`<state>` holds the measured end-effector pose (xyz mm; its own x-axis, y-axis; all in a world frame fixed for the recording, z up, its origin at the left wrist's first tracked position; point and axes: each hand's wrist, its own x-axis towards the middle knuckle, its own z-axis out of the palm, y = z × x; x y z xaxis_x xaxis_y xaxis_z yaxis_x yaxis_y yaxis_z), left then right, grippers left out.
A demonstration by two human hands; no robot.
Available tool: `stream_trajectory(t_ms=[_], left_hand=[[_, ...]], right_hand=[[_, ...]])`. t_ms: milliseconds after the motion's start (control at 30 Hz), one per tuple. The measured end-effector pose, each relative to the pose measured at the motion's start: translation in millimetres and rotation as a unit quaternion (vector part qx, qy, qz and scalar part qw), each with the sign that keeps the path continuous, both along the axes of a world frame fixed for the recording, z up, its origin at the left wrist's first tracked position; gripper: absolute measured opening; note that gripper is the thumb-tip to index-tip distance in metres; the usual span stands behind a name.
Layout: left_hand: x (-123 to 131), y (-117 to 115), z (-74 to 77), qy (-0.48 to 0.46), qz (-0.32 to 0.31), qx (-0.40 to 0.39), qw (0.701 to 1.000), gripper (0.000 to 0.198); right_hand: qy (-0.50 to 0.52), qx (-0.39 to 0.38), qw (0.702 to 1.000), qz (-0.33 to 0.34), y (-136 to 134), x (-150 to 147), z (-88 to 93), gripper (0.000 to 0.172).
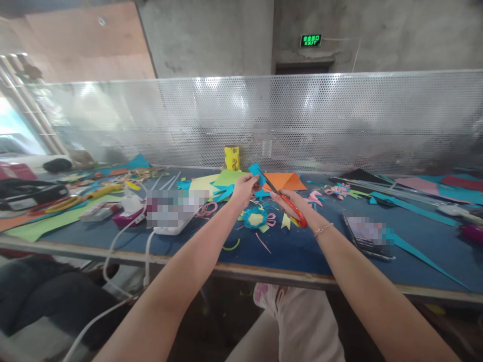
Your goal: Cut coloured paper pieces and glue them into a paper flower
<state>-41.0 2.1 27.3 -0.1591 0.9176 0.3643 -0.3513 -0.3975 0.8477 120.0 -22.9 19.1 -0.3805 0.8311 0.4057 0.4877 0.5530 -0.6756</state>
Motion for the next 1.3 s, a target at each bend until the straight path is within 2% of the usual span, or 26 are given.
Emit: stream_trajectory(t_ms=[167,400,700,833,1033,1300], left_hand=[[-1,5,-3.3,0.048,0.02,0.016,0.999,0.024],[1,5,-5.2,0.082,0.031,0.026,0.996,0.024],[2,2,-4.5,0.058,0.016,0.007,0.998,0.023],[2,0,-2.7,0.037,0.0,0.008,0.999,0.022],[2,2,-3.6,0.035,0.003,0.023,0.999,0.021],[4,-1,-2.2,0.063,0.006,0.031,0.997,0.02]], right_hand=[[0.029,-0.02,0.999,0.027,-3,-1,0.4,0.041],[0.043,-0.036,0.998,0.012,-3,-3,-0.6,0.044],[0.01,0.017,0.999,-0.029,4,-6,-4.8,0.038],[0.054,-0.024,0.998,-0.028,-2,-9,-3.4,0.037],[0.129,-0.124,0.982,0.055,-13,-9,1.6,0.037],[0.167,-0.136,0.975,0.049,-14,-9,3.1,0.032]])
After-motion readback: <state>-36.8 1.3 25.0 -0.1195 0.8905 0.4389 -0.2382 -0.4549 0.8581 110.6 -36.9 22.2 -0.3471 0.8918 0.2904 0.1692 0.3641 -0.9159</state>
